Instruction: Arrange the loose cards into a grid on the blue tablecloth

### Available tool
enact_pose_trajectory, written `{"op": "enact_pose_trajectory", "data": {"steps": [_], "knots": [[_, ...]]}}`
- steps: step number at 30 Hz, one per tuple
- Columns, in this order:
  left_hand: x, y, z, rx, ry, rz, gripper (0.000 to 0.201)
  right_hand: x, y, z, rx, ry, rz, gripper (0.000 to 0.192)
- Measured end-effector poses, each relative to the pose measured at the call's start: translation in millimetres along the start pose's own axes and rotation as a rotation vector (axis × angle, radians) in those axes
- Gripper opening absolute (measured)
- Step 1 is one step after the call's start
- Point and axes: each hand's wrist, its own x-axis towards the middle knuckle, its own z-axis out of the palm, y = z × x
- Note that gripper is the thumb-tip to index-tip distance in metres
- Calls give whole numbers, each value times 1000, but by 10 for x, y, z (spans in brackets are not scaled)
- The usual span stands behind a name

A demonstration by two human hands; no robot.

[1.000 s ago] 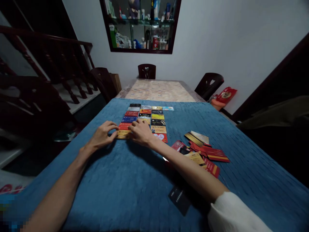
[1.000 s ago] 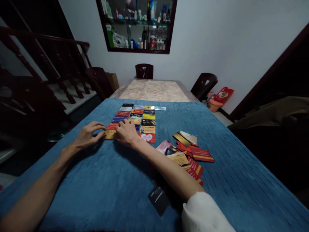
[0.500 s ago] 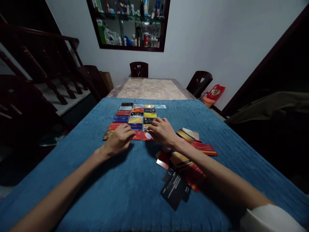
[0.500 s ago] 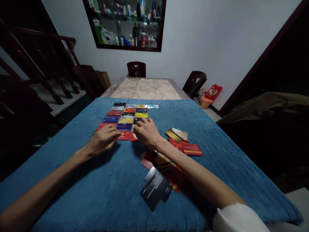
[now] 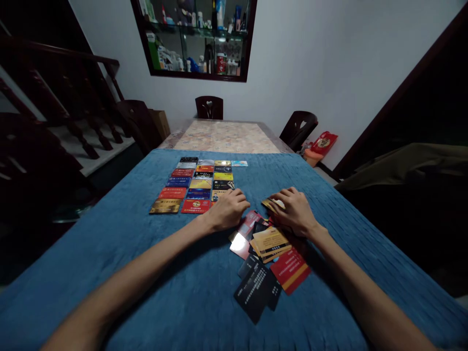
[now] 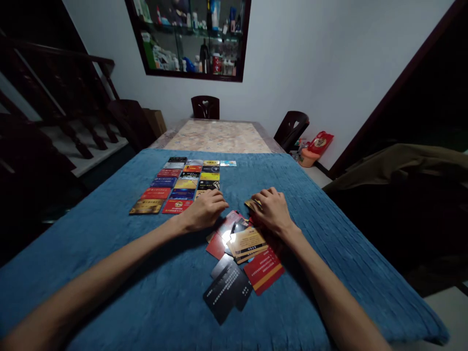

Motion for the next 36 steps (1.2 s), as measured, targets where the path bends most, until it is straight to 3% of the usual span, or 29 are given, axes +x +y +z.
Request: {"op": "enact_pose_trajectory", "data": {"steps": [5, 10, 16, 27, 36], "knots": [[336, 4, 149, -59, -85, -25, 21, -62, 135, 36, -23, -64, 82, 32], [634, 2, 328, -169, -171, -28, 34, -99, 194, 28, -27, -146, 87, 35], [818, 9, 506, -249, -261, 27, 43, -117, 210, 3, -8, -210, 71, 36], [766, -24, 543, -261, -192, 95, 23, -130, 219, -21, 32, -227, 49, 35], [775, -115, 486, -307, -75, 68, 25, -132, 259, -76, 75, -213, 32, 28]]}}
